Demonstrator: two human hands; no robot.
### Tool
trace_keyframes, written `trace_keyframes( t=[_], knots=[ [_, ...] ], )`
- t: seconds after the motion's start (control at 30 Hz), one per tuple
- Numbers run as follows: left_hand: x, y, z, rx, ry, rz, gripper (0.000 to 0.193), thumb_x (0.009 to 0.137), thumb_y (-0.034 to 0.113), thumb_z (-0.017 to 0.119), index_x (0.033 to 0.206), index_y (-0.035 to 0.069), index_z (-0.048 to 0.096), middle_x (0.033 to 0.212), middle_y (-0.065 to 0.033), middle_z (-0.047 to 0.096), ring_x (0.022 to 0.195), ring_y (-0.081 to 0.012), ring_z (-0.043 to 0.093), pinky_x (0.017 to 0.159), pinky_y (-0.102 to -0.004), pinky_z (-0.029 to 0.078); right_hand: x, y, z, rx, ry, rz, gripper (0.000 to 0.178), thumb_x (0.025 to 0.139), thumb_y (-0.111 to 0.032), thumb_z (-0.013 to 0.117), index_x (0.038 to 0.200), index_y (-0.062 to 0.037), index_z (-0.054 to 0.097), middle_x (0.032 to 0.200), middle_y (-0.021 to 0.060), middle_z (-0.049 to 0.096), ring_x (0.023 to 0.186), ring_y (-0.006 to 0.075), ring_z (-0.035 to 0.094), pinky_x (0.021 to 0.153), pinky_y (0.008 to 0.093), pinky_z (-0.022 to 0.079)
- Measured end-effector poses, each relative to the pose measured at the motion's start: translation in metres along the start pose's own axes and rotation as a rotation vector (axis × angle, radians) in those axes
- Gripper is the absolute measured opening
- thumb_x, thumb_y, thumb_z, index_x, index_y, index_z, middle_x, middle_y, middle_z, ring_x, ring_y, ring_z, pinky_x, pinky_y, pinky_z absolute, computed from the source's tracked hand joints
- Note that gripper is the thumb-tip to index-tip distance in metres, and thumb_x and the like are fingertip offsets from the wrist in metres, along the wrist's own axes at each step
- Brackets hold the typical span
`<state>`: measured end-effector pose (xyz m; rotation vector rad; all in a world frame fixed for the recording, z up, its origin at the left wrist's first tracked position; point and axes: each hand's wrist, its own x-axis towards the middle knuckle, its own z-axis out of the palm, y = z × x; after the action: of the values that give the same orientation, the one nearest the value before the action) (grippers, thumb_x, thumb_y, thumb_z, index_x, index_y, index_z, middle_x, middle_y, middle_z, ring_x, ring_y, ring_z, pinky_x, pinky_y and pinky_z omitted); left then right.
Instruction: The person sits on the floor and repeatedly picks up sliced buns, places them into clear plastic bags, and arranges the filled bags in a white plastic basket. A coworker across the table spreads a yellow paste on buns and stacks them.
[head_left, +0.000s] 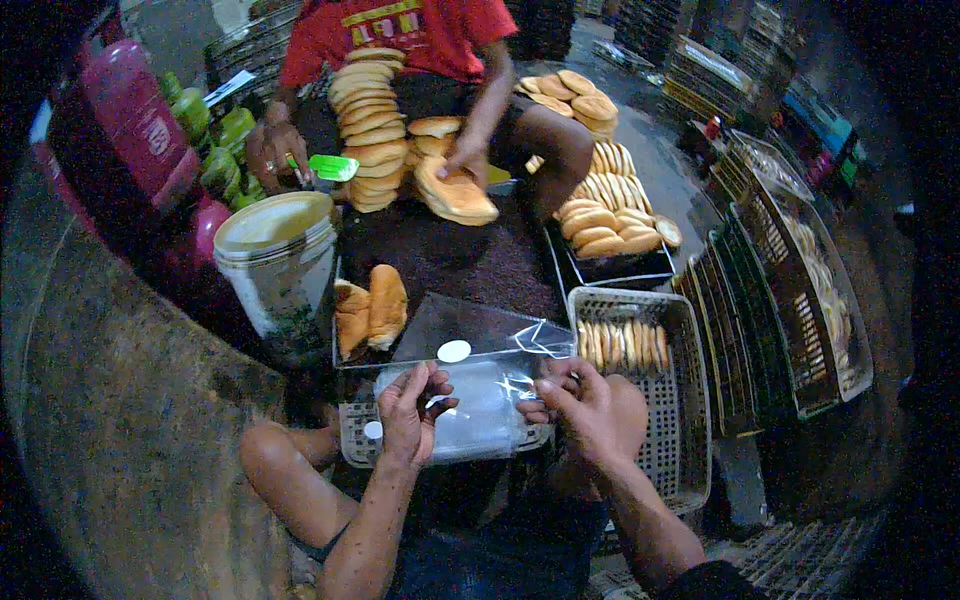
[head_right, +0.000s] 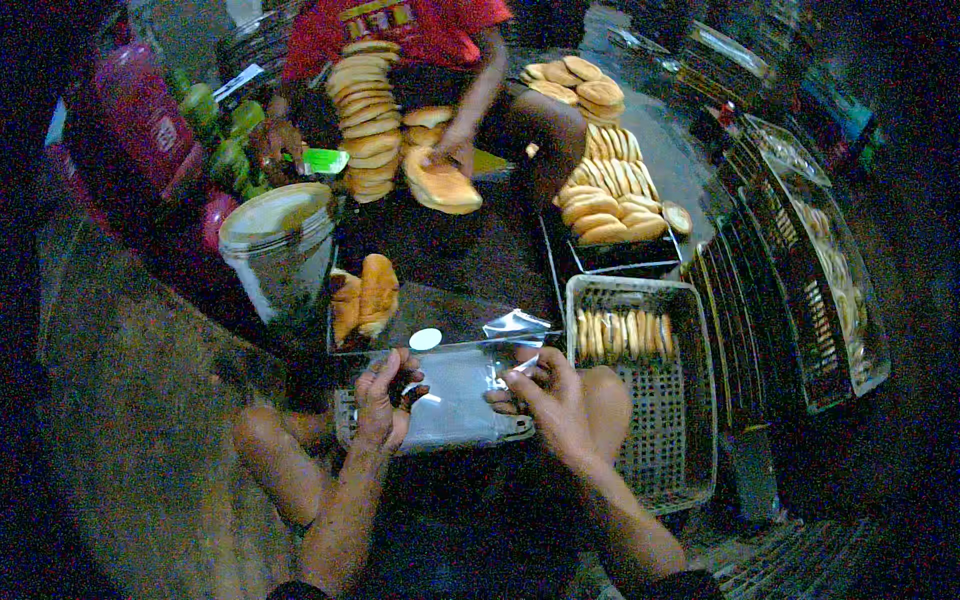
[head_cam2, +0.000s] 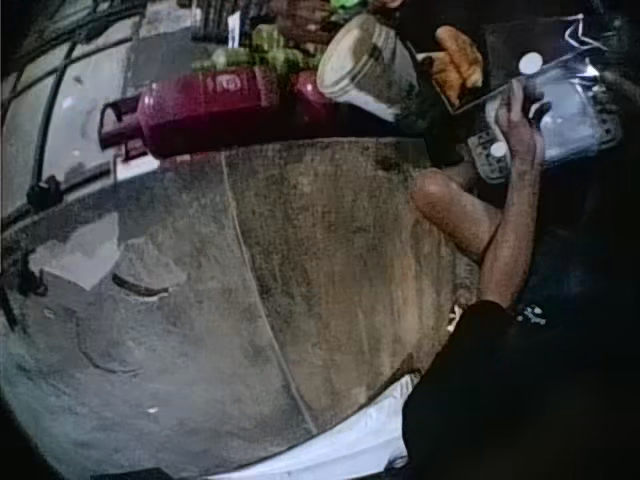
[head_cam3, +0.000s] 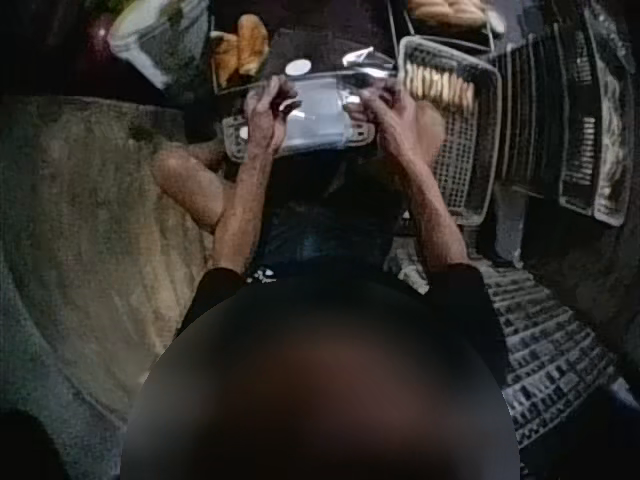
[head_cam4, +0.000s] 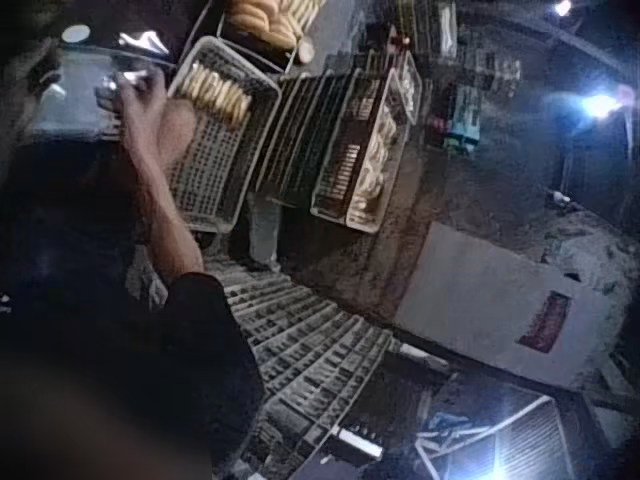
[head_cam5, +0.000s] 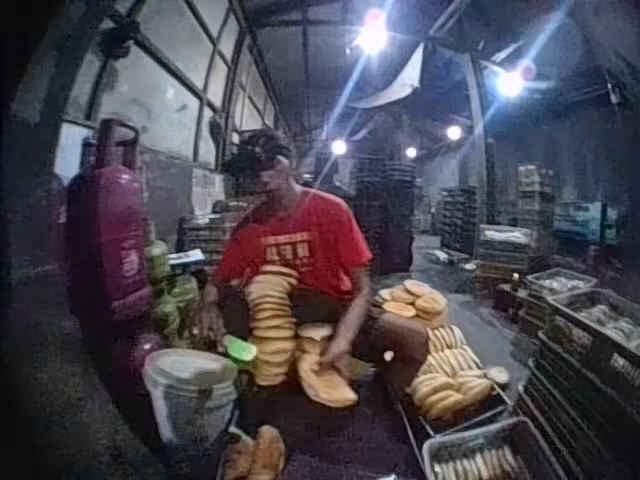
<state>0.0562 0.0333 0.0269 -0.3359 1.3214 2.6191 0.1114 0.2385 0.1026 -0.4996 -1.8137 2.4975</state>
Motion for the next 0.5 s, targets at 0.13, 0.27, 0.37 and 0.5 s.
trace_keyframes(
  t=[0.13,0.27,0.37,0.5],
  knots=[
    [-0.003,0.037,-0.028,0.312,0.393,0.221,0.030,0.088,0.032,0.070,0.087,0.003,0.065,0.084,-0.0078,0.068,0.068,-0.0161,0.064,0.053,-0.0306,0.049,0.035,0.034,0.039,-0.498,0.046,-0.199,0.029,0.096,-0.024,0.057,0.089,0.0025,0.065,0.080,0.0071,0.067,0.069,0.0126,0.062,0.066,0.0272,0.049],
    [0.008,0.085,-0.082,-0.238,0.933,0.423,0.051,0.087,0.053,0.063,0.099,0.004,0.056,0.089,-0.0092,0.068,0.075,-0.0192,0.064,0.062,-0.0303,0.049,0.118,0.118,0.133,-0.712,-0.058,-0.467,0.073,0.083,-0.044,0.071,0.132,0.0012,0.042,0.122,0.0216,0.057,0.113,0.0341,0.056,0.098,0.0396,0.044],
    [0.012,0.093,-0.116,-0.253,0.766,0.431,0.061,0.090,0.064,0.049,0.106,0.005,0.051,0.105,-0.0139,0.065,0.089,-0.0243,0.066,0.070,-0.0328,0.052,0.159,0.169,0.181,-1.336,0.260,-0.395,0.091,0.070,-0.057,0.074,0.131,0.0018,0.042,0.134,0.0217,0.047,0.132,0.0390,0.037,0.106,0.0620,0.027],
    [0.029,0.085,-0.135,-0.062,0.676,0.571,0.066,0.096,0.062,0.037,0.123,0.002,0.043,0.129,-0.0182,0.054,0.111,-0.0289,0.059,0.083,-0.0383,0.055,0.157,0.136,0.144,-1.033,0.190,-0.284,0.043,0.074,-0.036,0.072,0.106,-0.0072,0.064,0.110,0.0147,0.065,0.113,0.0336,0.057,0.101,0.0562,0.037]
  ],
)
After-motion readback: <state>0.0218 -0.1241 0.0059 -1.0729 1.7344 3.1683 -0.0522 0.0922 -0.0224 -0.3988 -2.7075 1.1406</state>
